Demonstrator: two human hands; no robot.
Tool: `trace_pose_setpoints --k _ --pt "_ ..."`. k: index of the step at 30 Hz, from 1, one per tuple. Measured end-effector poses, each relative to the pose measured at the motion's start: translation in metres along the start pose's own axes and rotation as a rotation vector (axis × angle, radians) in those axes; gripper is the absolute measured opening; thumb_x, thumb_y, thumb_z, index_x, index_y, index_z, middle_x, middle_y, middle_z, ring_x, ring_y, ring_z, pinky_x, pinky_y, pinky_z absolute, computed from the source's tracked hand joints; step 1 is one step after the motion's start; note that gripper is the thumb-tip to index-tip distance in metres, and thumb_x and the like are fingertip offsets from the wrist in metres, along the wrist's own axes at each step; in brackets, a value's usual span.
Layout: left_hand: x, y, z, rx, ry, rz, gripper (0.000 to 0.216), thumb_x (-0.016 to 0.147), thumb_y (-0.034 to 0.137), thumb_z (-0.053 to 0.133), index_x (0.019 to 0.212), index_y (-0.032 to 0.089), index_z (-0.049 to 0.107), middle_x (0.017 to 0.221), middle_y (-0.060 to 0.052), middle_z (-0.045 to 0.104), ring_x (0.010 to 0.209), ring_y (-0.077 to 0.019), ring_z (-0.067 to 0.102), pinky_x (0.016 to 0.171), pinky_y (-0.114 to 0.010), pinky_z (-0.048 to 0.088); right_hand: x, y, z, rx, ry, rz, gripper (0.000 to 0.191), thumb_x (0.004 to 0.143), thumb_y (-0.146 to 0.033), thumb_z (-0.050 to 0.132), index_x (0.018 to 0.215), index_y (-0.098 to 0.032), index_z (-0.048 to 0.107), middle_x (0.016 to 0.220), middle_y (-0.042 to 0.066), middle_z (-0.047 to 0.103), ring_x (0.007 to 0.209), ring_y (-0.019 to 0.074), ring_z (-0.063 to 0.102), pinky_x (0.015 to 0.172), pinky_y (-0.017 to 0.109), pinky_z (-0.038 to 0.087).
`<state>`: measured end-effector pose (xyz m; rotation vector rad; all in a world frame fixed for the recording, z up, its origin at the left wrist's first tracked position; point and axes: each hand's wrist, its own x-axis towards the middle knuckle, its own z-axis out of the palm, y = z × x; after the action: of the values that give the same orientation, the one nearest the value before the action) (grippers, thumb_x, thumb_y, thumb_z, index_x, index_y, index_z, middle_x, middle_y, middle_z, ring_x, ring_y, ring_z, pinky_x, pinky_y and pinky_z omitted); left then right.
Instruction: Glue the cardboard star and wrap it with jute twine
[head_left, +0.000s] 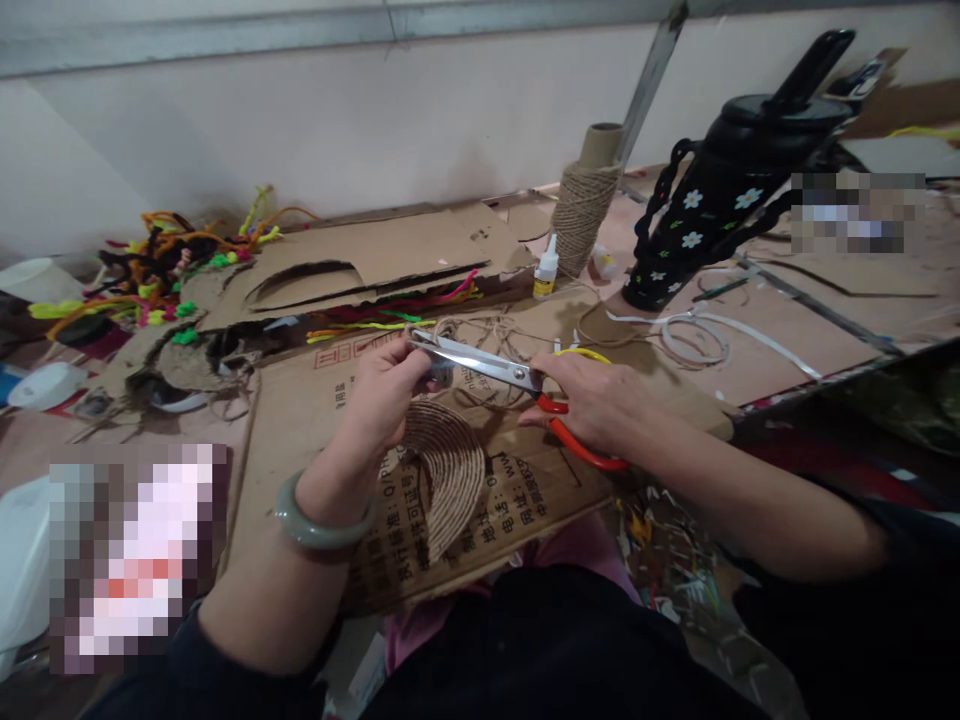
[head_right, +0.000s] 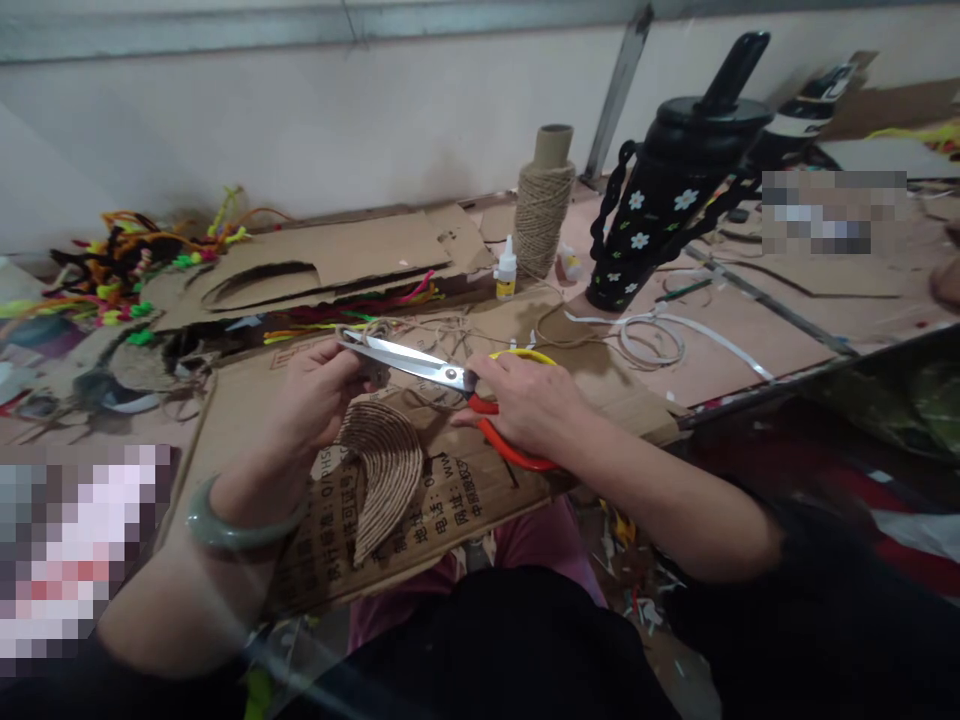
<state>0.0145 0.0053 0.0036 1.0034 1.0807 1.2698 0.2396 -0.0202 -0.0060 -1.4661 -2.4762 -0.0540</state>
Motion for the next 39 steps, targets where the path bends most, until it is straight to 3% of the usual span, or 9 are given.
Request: trace_pose_setpoints --k 13,17,21,27,30,33,39 --pt "0.0 0.002 -0.002 0.0 0.003 -0.045 0.006 0.064 0.019 0.066 0.064 0.016 0.061 0.053 0.003 0.055 0.043 -0.0061 0.046 0.042 -0.019 0.036 0.003 -0.002 -0.005 0.122 -0.057 0.022 0.047 0.086 -0.056 0.041 0.106 -0.017 0.058 0.086 0.009 0.068 0.073 0.0193 0.062 0.061 0.028 0.042" --pt "0.002 0.002 -0.004 -0.014 0.041 -0.045 0.009 0.064 0.019 0.067 0.061 0.015 0.06 0.055 0.002 0.055 0.046 -0.0066 0.048 0.043 -0.019 0.038 0.012 0.006 -0.013 0.089 -0.018 0.145 0.048 0.084 -0.056 0.043 0.113 -0.02 0.054 0.092 0.01 0.069 0.079 0.0242 0.065 0.064 0.032 0.044" --pt "0.004 0.001 -0.006 -0.054 0.053 -0.006 0.009 0.066 0.02 0.068 0.062 0.015 0.061 0.059 0.002 0.056 0.048 -0.0063 0.049 0.044 -0.018 0.04 0.022 0.02 -0.011 -0.031 -0.131 0.262 0.046 0.084 -0.046 0.045 0.121 -0.019 0.048 0.093 0.012 0.069 0.075 0.0284 0.065 0.06 0.035 0.044" --pt "0.004 0.0 -0.007 -0.042 0.072 -0.04 0.012 0.064 0.022 0.071 0.064 0.015 0.061 0.061 0.002 0.059 0.051 -0.0069 0.053 0.048 -0.018 0.044 0.024 0.025 -0.003 -0.179 -0.228 0.157 0.03 0.082 -0.04 0.049 0.102 -0.018 0.057 0.091 0.012 0.068 0.078 0.0279 0.065 0.055 0.032 0.04" --pt "0.004 -0.001 -0.006 -0.044 0.072 -0.056 0.013 0.063 0.023 0.071 0.066 0.015 0.061 0.062 0.002 0.06 0.052 -0.0074 0.055 0.048 -0.018 0.045 0.027 0.019 -0.01 -0.188 -0.149 0.148 0.027 0.086 -0.04 0.046 0.097 -0.018 0.06 0.093 0.012 0.068 0.079 0.0258 0.064 0.055 0.031 0.039" --pt "0.004 0.0 -0.006 -0.043 0.066 -0.069 0.014 0.064 0.023 0.071 0.067 0.015 0.061 0.061 0.001 0.061 0.052 -0.008 0.056 0.047 -0.018 0.045 0.039 0.006 -0.02 0.026 0.023 0.081 0.025 0.089 -0.034 0.043 0.098 -0.02 0.061 0.095 0.008 0.068 0.085 0.0215 0.063 0.065 0.03 0.042" --pt "0.003 0.003 -0.005 -0.066 0.061 -0.059 0.017 0.063 0.022 0.072 0.075 0.015 0.064 0.069 0.001 0.063 0.056 -0.0087 0.059 0.051 -0.019 0.048 0.084 -0.031 -0.007 0.699 0.055 0.018 0.028 0.083 -0.032 0.052 0.104 -0.015 0.058 0.096 0.007 0.068 0.084 0.0156 0.062 0.074 0.029 0.046"
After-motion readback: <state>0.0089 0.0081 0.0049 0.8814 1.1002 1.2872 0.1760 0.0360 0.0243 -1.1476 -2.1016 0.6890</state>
